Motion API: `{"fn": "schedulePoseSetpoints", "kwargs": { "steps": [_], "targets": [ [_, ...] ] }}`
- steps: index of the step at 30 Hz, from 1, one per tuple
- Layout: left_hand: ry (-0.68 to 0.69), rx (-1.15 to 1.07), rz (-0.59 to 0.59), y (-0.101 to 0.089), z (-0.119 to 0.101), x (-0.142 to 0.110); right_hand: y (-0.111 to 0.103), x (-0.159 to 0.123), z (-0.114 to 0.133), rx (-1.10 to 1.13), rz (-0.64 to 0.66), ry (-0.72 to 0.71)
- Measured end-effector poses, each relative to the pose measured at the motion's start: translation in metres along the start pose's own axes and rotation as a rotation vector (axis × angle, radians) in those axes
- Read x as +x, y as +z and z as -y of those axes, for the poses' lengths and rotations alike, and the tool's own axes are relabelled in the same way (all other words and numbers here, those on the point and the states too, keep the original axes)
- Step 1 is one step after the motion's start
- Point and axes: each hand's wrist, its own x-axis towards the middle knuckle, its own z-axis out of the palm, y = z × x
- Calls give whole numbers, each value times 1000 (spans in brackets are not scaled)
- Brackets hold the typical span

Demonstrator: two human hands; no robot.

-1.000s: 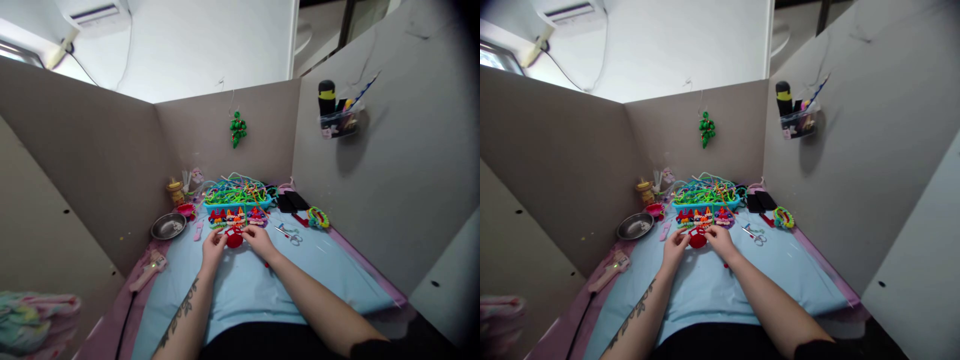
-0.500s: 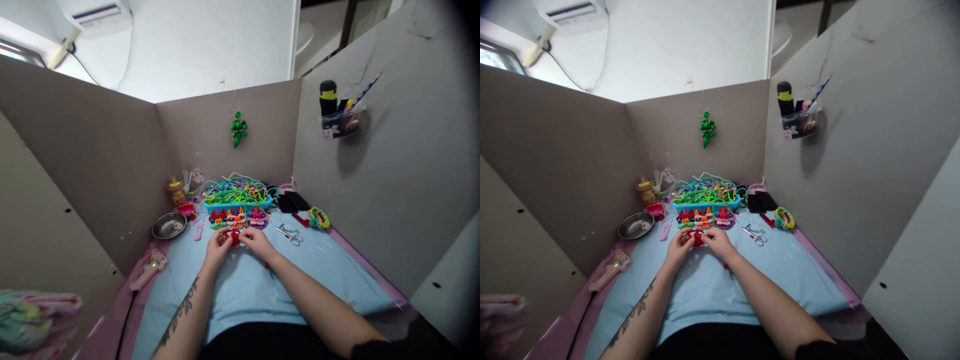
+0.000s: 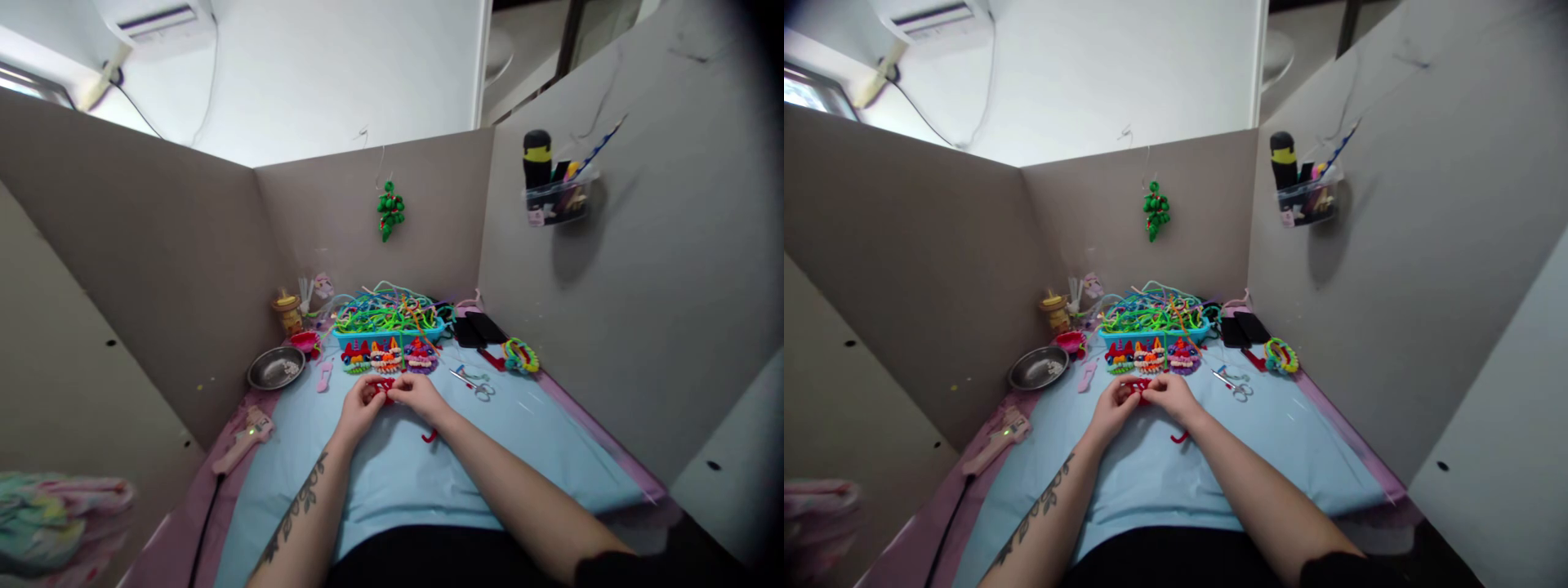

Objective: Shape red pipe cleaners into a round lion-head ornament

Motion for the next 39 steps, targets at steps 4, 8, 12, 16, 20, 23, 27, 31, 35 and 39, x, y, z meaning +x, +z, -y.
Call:
{"fn": "schedulePoseSetpoints", "kwargs": {
  "steps": [4,8,12,16,20,23,27,31,35,39],
  "targets": [
    [-23,2,-71,-1,3,1,6,-7,5,-248,-49,-184],
    [-98,-80,-104,-1,3,3,9,-11,9,-357,-29,-295],
    [-137,-164,-178,-3,4,5,1,-9,11,-332,-66,-360],
    [-163,-226,-206,-7,9,8,-5,-6,8,-370,-179,-376],
    [-146,-225,-232,-8,10,9,-2,-6,4,-352,-74,-239],
    [-136,-193,-283,-7,7,8,1,-6,2,-393,-61,-225],
    [-141,-125,-378,-7,4,7,-2,-8,1,-435,14,-301],
    [-155,-84,-379,-6,8,7,-12,-7,-1,-479,228,-387],
    [-142,-43,-310,-6,14,8,-13,-6,-3,-466,288,-345],
    [-111,-17,-279,-6,15,8,2,-8,-2,-349,190,-186]
  ]
}}
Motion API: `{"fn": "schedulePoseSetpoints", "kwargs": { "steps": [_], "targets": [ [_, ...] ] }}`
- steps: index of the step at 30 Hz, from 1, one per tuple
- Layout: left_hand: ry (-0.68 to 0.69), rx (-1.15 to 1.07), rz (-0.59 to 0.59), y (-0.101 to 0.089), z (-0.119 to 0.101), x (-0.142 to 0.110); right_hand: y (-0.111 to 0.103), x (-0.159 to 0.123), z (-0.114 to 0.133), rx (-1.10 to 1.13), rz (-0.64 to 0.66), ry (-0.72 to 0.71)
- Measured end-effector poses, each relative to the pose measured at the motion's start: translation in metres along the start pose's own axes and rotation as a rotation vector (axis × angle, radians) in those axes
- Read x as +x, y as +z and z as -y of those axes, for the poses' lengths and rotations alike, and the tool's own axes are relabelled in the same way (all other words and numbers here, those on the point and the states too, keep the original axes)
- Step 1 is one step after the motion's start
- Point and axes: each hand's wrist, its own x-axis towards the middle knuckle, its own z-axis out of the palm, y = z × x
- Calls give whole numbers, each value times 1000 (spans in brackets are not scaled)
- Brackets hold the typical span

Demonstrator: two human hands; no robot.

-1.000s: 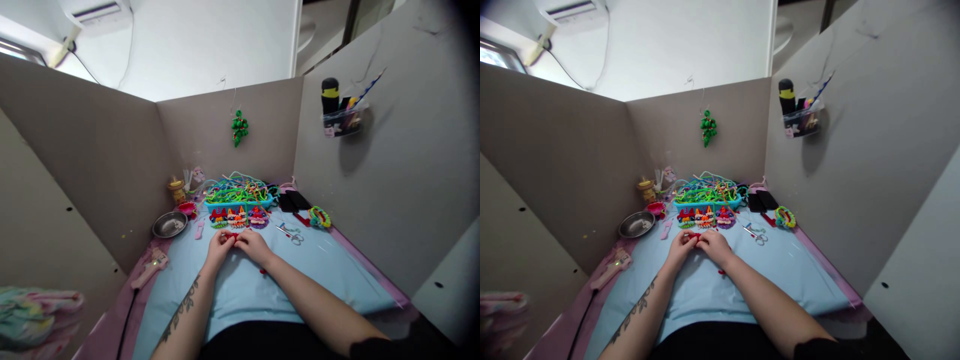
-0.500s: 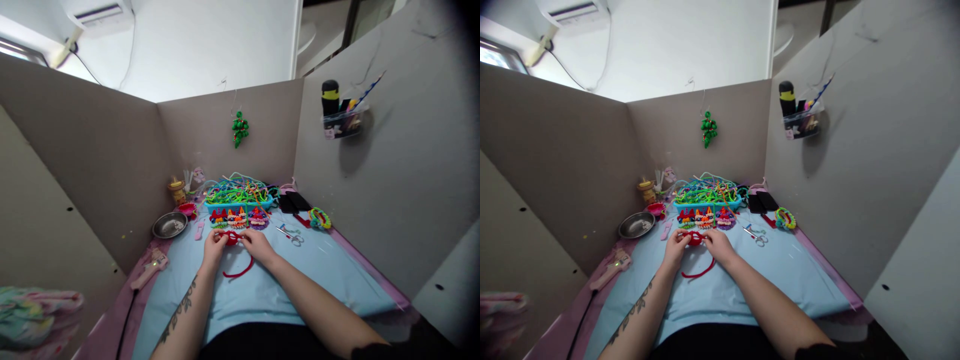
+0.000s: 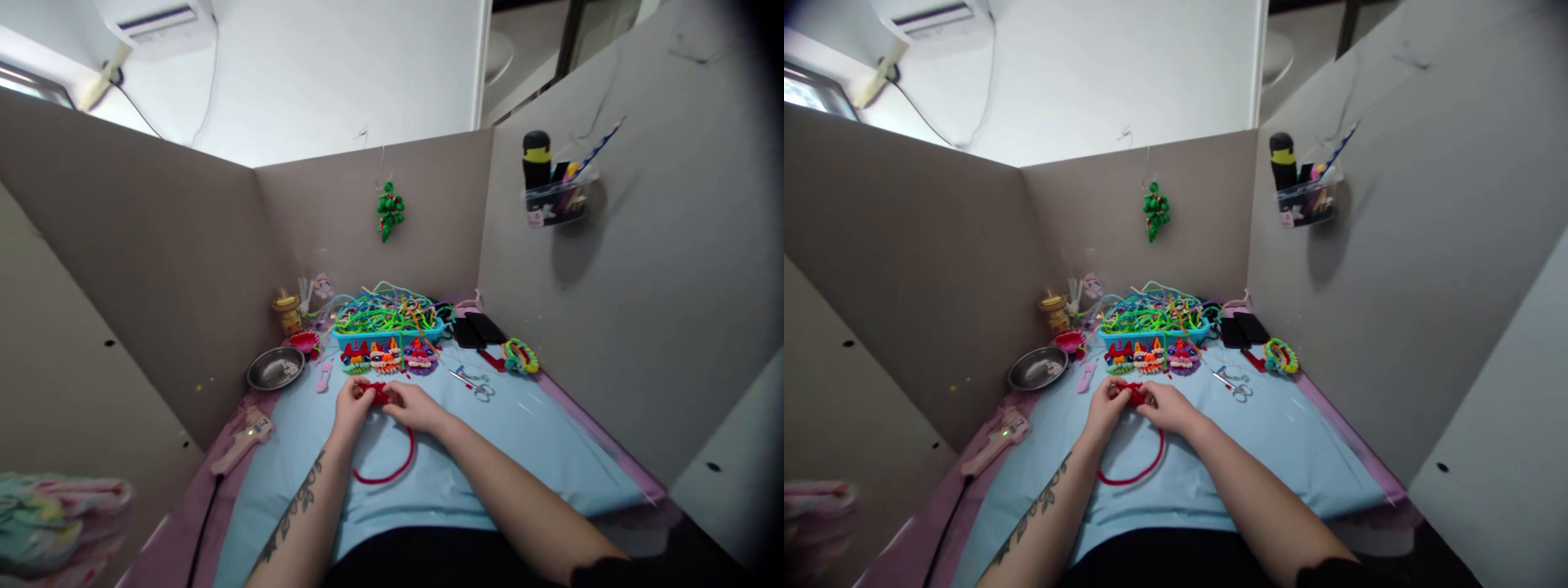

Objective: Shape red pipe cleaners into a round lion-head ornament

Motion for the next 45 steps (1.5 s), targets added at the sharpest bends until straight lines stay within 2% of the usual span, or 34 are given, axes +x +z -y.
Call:
{"fn": "schedulePoseSetpoints", "kwargs": {
  "steps": [6,10,17,21,25,30,35,39,45],
  "targets": [
    [-53,-72,83,-1,-7,-3,8,3,10,49,-231,64],
    [24,-21,139,0,-9,-6,5,2,8,27,-285,84],
    [36,-123,121,3,-10,-6,6,1,5,-118,-270,-62],
    [23,-134,118,3,-14,-7,0,1,1,-189,-208,-53],
    [12,-119,110,4,-17,-8,-4,1,-1,-147,-241,-53],
    [12,-37,94,5,-17,-9,2,4,-2,-139,-292,-11],
    [-43,-114,115,1,-12,-6,3,7,-1,85,-260,32],
    [-59,-142,172,0,-9,-5,-2,7,2,124,-248,54],
    [45,29,154,3,-12,-7,1,8,5,148,-295,107]
  ]
}}
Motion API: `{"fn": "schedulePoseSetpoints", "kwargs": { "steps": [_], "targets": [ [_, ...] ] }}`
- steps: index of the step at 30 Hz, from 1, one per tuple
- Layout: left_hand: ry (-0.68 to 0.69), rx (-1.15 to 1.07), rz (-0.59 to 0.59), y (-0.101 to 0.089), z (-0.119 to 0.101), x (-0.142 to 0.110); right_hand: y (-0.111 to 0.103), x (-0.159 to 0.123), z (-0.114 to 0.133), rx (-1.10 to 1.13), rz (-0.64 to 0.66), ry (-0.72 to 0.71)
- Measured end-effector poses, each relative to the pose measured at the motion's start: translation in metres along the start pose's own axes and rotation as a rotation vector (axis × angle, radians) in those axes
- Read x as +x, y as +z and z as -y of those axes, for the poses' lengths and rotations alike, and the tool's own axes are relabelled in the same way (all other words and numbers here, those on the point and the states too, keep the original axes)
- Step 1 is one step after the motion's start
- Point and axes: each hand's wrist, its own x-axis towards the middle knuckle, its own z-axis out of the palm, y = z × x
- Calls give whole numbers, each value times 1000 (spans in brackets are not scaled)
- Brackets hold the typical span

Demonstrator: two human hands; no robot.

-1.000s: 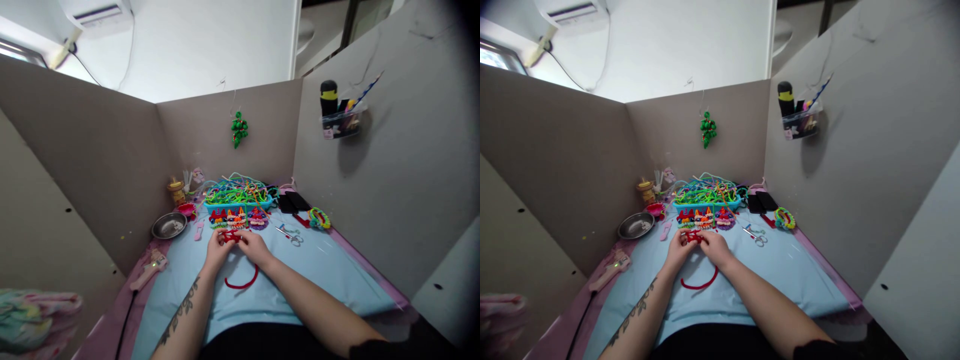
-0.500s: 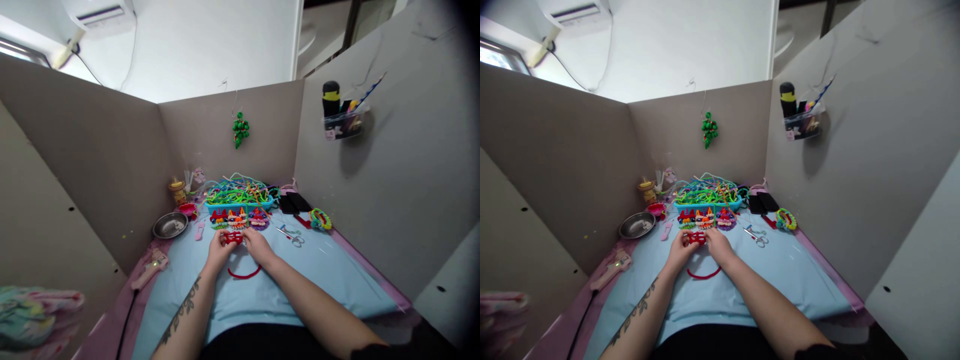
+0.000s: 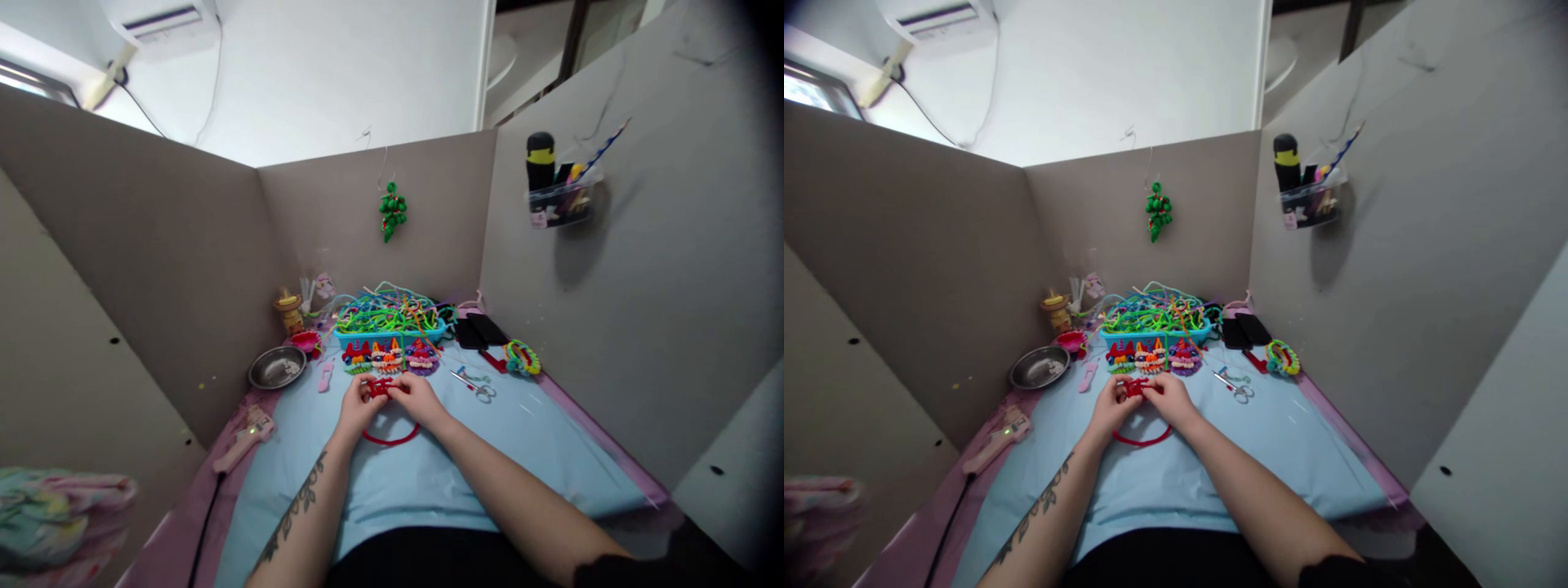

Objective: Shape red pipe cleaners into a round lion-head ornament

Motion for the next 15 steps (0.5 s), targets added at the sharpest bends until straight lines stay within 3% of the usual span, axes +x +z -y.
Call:
{"fn": "schedulePoseSetpoints", "kwargs": {
  "steps": [6,15],
  "targets": [
    [53,82,-23,0,2,0,6,-1,-1,6,-30,35],
    [25,-2,-20,1,9,2,8,-1,-1,-57,-43,11]
  ]
}}
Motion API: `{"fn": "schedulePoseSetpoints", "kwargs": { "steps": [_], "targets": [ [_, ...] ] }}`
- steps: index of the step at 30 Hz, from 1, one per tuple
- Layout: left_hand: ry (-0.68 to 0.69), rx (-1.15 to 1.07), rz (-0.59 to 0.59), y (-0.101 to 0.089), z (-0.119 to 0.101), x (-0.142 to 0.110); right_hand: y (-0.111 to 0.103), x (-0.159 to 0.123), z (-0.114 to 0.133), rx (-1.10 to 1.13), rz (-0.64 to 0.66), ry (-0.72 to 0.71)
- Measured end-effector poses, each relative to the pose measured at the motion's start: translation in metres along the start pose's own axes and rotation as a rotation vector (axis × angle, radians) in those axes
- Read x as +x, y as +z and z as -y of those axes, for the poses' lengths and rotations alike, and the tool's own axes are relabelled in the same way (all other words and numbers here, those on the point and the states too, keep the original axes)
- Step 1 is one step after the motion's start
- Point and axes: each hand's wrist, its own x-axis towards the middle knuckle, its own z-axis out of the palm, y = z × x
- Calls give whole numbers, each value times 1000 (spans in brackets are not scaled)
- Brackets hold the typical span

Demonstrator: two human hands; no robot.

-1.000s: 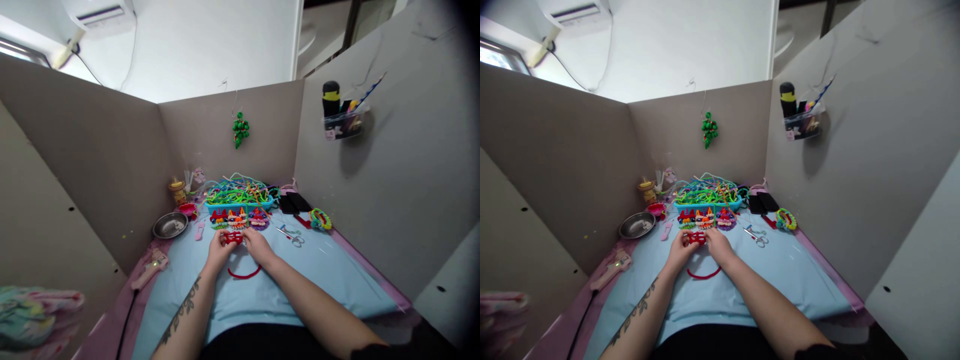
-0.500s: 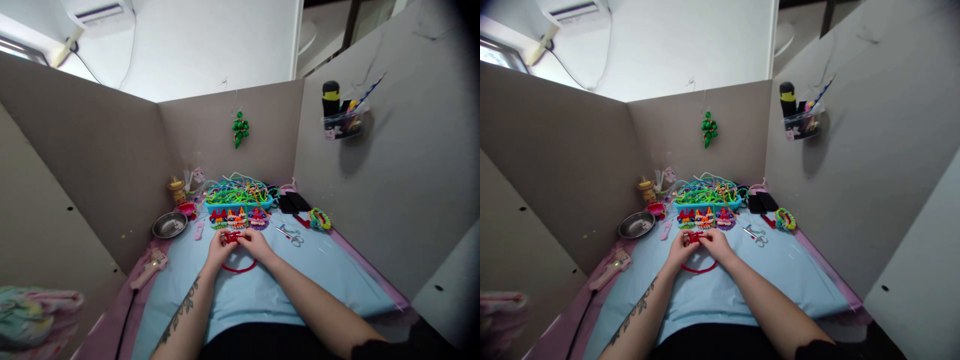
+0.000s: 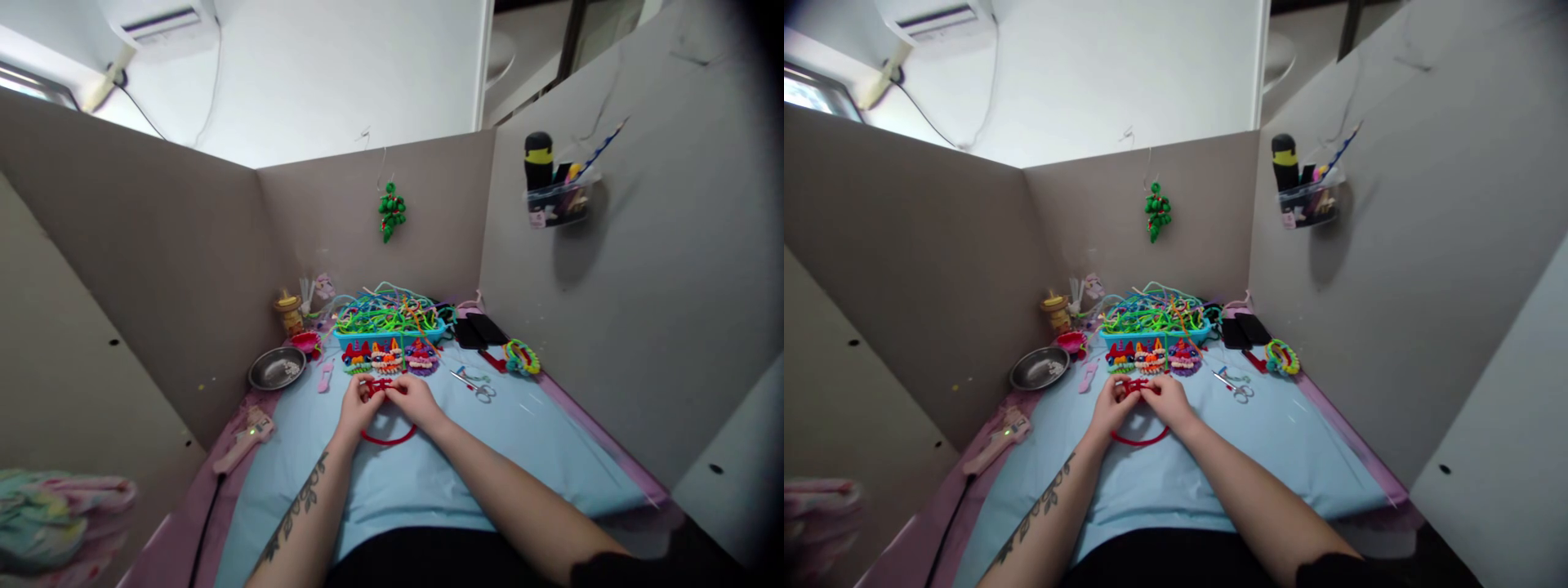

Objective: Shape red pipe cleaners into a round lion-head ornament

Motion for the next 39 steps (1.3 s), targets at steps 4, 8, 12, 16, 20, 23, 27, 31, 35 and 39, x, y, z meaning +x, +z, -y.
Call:
{"fn": "schedulePoseSetpoints", "kwargs": {
  "steps": [4,8,12,16,20,23,27,31,35,39],
  "targets": [
    [-38,-91,-2,0,-4,0,-2,-1,4,75,-11,-10],
    [-44,-155,-5,1,-9,-1,-3,-4,7,97,-85,-22],
    [-27,-173,-6,1,-9,-1,-5,-7,7,20,-37,-180],
    [-13,-160,-3,1,-6,-1,-9,-9,5,-142,-21,-252],
    [-4,-116,-7,1,-6,-2,-12,-10,5,-216,-14,-250],
    [-5,-89,-18,1,-6,-2,-13,-10,6,-194,-4,-232],
    [7,-65,-39,2,-9,-2,-13,-9,6,-167,9,-191],
    [11,-73,-38,3,-13,-4,-18,-8,3,-162,29,-130],
    [5,-56,-43,4,-14,-4,-23,-5,0,-68,74,-20],
    [-7,-49,-25,2,-9,-2,-22,-3,-6,-46,94,16]
  ]
}}
